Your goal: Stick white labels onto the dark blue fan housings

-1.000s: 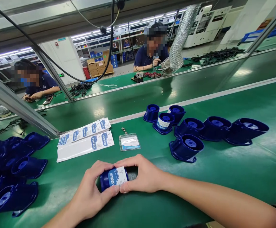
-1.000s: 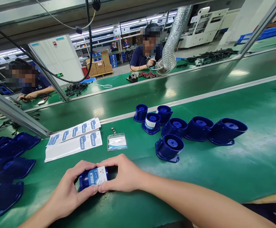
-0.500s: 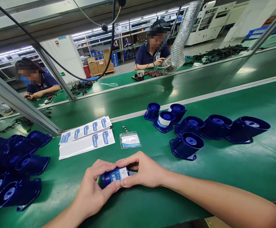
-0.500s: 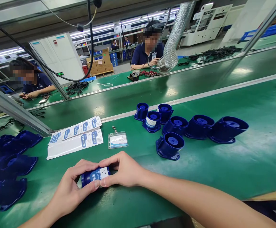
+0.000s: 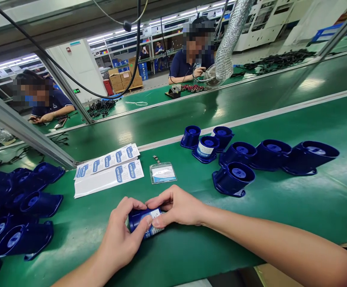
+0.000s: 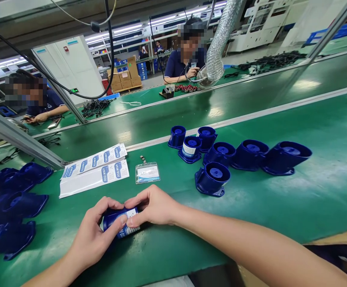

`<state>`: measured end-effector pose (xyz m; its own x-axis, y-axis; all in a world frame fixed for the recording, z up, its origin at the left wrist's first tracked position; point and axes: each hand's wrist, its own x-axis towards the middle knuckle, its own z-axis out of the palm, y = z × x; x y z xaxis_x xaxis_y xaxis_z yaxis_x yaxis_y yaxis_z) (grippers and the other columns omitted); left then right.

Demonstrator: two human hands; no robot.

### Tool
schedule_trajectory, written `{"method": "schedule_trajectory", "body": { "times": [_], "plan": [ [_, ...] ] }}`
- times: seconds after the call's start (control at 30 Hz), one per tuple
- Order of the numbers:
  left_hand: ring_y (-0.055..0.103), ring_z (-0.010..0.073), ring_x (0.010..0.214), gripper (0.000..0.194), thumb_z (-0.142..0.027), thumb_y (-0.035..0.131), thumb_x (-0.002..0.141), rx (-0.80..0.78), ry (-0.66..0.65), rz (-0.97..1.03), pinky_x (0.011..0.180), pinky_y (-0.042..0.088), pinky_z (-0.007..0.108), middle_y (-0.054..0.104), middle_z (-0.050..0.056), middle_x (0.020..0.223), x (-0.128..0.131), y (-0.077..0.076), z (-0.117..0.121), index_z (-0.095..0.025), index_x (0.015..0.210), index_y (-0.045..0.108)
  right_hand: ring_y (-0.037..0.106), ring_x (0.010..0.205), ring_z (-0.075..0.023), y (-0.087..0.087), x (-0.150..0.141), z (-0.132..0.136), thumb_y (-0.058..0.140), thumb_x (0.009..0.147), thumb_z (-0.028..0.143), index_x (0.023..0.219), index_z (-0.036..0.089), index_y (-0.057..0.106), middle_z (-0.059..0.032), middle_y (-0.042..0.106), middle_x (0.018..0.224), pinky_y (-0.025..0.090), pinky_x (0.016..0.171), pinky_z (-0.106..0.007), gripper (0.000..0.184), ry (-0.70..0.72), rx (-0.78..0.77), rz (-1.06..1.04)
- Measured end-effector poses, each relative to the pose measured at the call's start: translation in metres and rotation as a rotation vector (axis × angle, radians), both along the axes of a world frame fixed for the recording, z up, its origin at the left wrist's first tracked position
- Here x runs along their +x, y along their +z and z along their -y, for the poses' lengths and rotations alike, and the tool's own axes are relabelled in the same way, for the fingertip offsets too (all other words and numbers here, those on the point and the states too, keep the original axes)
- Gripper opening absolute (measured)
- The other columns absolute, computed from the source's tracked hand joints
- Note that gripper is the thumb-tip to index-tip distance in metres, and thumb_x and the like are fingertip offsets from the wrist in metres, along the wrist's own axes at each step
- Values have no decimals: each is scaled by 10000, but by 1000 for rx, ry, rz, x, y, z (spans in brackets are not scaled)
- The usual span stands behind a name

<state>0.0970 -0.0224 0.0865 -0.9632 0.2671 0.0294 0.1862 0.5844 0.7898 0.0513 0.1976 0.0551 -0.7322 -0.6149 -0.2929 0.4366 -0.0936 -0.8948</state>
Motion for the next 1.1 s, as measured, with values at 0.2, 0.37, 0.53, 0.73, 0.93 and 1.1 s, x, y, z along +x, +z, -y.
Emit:
{"method": "schedule_trajectory", "body": {
  "times": [0.2,0.37,0.53,0.73,0.93,1.1],
  "plan": [
    [675,166,946,245,-447,592,1013,22,16,6,867,520,310,709,30,1021,4,-2,-7,-219,1071,661,753,1080,-288,-1,-8,1,1062,375,285,864,144,857,-110,818,1059,568,1048,-413,548,-35,29,75],
    [675,180,933,285,-463,542,1039,10,47,-73,894,496,329,721,37,981,3,-11,-5,-211,1122,647,747,867,-197,-3,-19,2,1055,402,413,759,126,824,-94,816,917,587,919,-348,513,-24,44,41],
    [651,209,1029,439,-559,441,1062,192,68,-43,963,468,348,701,71,1078,-1,-28,4,-195,1261,582,707,821,-213,3,-11,3,975,630,461,869,134,840,-69,791,851,544,827,-338,426,-57,131,-276],
    [592,239,1140,654,-702,259,1047,271,43,2,1071,417,404,608,84,1202,-5,-41,6,-228,1465,426,661,1136,-351,-16,10,16,860,762,413,1477,148,604,-182,703,1304,526,995,-479,805,8,352,-1278],
    [600,244,1119,655,-690,210,1054,258,30,19,1031,424,410,606,80,1187,-5,-38,5,-244,1494,403,646,923,-273,-32,11,27,950,584,433,1383,216,698,-91,721,1060,530,886,-426,865,-130,283,-1157],
    [618,245,1103,638,-645,227,1068,220,34,11,1007,441,414,616,83,1192,-3,-38,5,-252,1550,370,592,923,-243,-23,12,25,980,571,429,1338,270,756,-48,630,971,495,872,-404,815,-95,196,-973]
  ]
}}
